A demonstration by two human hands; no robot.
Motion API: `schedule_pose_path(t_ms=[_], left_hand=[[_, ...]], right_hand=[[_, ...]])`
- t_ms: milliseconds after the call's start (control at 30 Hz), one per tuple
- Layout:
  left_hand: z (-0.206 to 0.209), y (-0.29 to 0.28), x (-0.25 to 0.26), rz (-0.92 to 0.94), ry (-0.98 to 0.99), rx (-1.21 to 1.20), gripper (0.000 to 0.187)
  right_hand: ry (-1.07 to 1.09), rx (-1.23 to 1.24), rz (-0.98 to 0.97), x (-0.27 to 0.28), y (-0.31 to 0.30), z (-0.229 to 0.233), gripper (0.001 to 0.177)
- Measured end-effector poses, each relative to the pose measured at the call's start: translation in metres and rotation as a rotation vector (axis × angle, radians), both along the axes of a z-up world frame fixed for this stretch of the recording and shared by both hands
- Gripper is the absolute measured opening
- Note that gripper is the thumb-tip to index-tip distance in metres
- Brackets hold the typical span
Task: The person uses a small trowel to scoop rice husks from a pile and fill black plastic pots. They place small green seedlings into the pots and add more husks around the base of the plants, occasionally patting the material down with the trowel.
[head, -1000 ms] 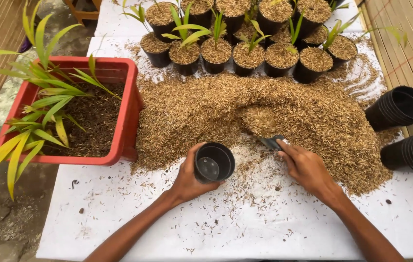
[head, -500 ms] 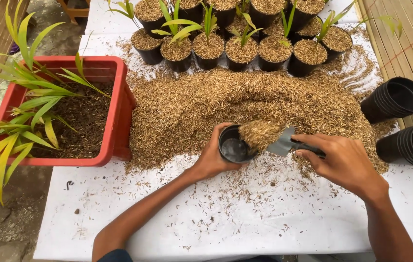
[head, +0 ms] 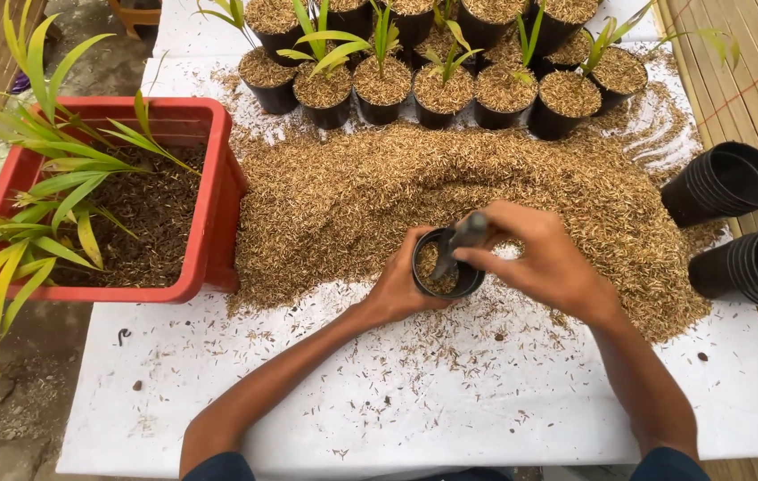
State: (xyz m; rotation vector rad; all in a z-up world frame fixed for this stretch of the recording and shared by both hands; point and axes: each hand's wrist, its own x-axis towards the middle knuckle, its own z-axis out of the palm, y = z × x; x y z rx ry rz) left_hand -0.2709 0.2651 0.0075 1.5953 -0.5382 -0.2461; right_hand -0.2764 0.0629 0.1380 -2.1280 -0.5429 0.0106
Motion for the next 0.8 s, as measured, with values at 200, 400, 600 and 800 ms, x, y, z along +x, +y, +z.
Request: schedule_pose_path(t_ms=[200, 400, 600, 800], left_hand=[[0.007, -0.001, 0.002, -0.018, -0.02, 0.014, 0.092], [-0.005, 0.002, 0.007, -0.026, -0.035, 0.029, 0.093], [-0.009, 0.003, 0.008, -0.029, -0.059, 0.017, 0.093], [-0.007, 0.001, 0.006, -0.019, -0.048, 0.013, 0.091]], right_hand=[[-0.113, -0.374, -0.041, 0.001, 0.003, 0.005, 0.017], [-0.253, -0.201, -0.086, 0.001, -0.006, 0.003, 0.024], [-0.336, -0.047, -0.147, 0.008, -0.017, -0.011, 0.025], [-0.238, -0.146, -0.094, 0.005, 0.0, -0.009, 0.025]])
